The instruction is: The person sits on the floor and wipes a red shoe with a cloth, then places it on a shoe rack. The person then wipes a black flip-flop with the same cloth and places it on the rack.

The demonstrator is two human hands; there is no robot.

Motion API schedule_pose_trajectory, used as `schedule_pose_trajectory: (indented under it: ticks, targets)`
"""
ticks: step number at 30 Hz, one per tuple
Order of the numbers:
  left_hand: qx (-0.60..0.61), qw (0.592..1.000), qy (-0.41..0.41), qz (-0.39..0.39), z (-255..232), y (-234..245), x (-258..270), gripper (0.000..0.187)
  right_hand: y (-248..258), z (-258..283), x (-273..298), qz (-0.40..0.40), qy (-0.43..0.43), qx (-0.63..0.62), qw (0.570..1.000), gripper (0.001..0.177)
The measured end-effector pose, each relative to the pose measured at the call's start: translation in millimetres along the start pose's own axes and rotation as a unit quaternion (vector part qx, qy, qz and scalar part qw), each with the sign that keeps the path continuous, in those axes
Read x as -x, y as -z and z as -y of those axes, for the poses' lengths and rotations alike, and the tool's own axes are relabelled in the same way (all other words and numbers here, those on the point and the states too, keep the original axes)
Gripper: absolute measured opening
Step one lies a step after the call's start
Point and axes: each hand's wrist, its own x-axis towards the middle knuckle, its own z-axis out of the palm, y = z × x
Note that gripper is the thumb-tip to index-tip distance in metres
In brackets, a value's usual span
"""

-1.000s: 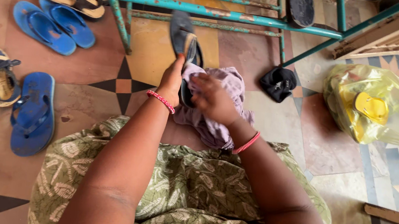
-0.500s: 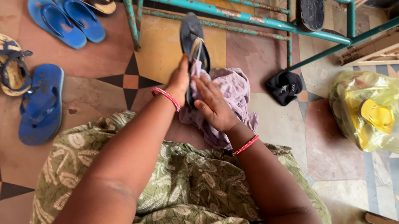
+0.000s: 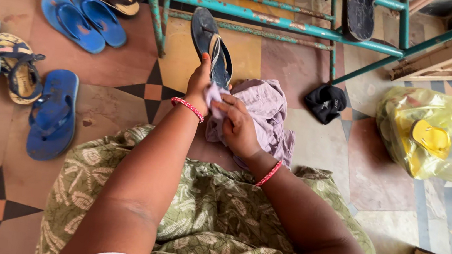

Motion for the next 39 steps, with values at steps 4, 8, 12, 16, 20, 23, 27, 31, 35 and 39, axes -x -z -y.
schedule_pose_trajectory:
  ticks: [4, 8, 12, 16, 20, 23, 27, 31, 35, 39]
  targets:
    - [-0.08, 0.989, -0.102, 0.075, 5.7, 2.1, 0.9, 0.073, 25.0, -30.8, -0.9, 0.085, 0.002, -0.098, 0.992, 0.046]
    - [-0.292, 0.931, -0.205, 0.072, 4.3, -18.8, 33.2, 0.06, 83.3, -60.6, -11.4, -0.062, -0.046, -0.153, 0.985, 0.047]
    - [-0.513, 0.837, -0.135, 0.132, -7.5, -29.1, 72.7, 0.058, 121.7, -55.3, -24.3, -0.181, -0.103, -0.091, 0.974, 0.04]
    - [-0.565, 0.8, -0.122, 0.157, -3.6, -35.6, 80.1, 0.05, 117.6, -36.7, -25.3, -0.06, -0.029, 0.245, 0.967, 0.031]
    - [-0.541, 0.812, -0.149, 0.16, -4.7, -27.2, 71.9, 0.048, 88.8, -23.5, -27.8, 0.069, 0.042, 0.259, 0.963, 0.024]
    - [-0.489, 0.835, -0.151, 0.201, -5.6, -20.4, 66.8, 0.048, 96.2, -30.5, -37.1, 0.075, 0.015, 0.296, 0.952, 0.028]
    - [-0.52, 0.82, -0.145, 0.189, 11.0, -23.8, 58.8, 0.044, 103.8, -30.1, -34.4, 0.016, -0.116, 0.278, 0.953, 0.023]
    - [-0.502, 0.819, -0.17, 0.222, 22.4, -2.7, 30.2, 0.044, 82.9, -27.6, -29.9, 0.15, 0.157, 0.226, 0.95, 0.022]
    - [-0.453, 0.853, -0.076, 0.249, 30.3, -4.7, 26.8, 0.04, 106.4, -48.2, -40.6, 0.059, -0.033, 0.294, 0.954, 0.025]
    - [-0.417, 0.866, 0.01, 0.275, 10.8, -16.3, 41.1, 0.049, 133.6, -55.7, -28.1, -0.15, -0.082, 0.241, 0.955, 0.032]
